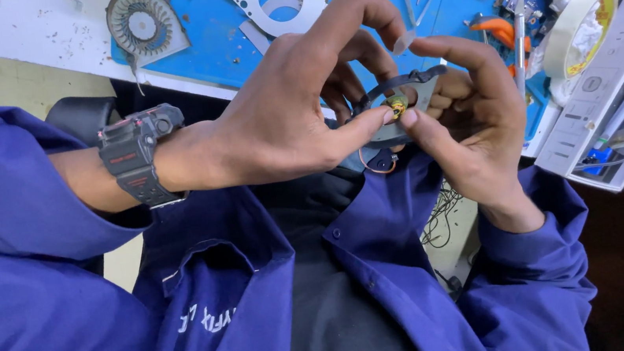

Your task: Repairing a small electronic fan by applying adhesive tape and routing wires

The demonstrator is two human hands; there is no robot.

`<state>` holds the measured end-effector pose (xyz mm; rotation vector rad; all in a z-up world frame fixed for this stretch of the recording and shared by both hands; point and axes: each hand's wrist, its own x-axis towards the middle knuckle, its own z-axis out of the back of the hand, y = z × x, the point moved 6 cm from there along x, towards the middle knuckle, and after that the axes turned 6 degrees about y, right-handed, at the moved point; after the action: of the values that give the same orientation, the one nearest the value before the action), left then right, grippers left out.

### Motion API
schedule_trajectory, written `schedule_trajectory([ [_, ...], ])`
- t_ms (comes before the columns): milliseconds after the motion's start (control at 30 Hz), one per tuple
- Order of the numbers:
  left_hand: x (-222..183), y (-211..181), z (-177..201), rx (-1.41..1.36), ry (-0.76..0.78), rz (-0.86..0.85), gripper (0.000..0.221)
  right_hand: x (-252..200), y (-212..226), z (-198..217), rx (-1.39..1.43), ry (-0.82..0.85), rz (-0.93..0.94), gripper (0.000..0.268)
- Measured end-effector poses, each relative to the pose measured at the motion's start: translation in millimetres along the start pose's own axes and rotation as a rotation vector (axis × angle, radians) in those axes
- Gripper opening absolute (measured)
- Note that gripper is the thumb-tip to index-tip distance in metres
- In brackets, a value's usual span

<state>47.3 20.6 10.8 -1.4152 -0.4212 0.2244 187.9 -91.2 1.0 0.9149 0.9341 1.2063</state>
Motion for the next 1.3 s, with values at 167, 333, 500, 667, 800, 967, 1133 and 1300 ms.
schedule_trajectory([
  [167,-0.1,0.4,-1.8,0.004,0.014,0.007,0.046,-3.0,-4.5,4.5,-0.129,-0.041,0.038,0.030],
  [333,-0.4,-3.2,-2.0,0.038,0.025,-0.021,0.040,-3.6,-7.3,3.5,-0.139,-0.062,0.035,0.026],
  [500,-1.8,-2.8,-2.6,0.113,0.014,-0.058,0.041,-5.3,-8.8,1.4,-0.161,-0.070,0.040,0.025],
  [667,-1.0,1.4,-3.8,0.162,0.019,-0.021,0.046,-4.9,-10.2,-0.6,-0.177,-0.073,0.062,0.022],
  [800,0.0,3.2,-3.1,0.124,0.017,-0.004,0.046,-4.8,-11.4,-0.2,-0.133,-0.064,0.023,0.023],
  [967,-0.6,2.5,-4.8,0.112,0.028,0.002,0.045,-6.7,-8.3,0.4,-0.184,-0.051,0.080,0.022],
  [1133,-0.2,1.8,-5.1,0.116,0.023,-0.005,0.045,-6.3,-8.6,0.1,-0.130,-0.039,0.026,0.022],
  [1300,0.8,2.2,-3.1,0.121,-0.006,-0.042,0.044,-1.7,-10.4,3.6,-0.129,-0.034,-0.004,0.026],
])
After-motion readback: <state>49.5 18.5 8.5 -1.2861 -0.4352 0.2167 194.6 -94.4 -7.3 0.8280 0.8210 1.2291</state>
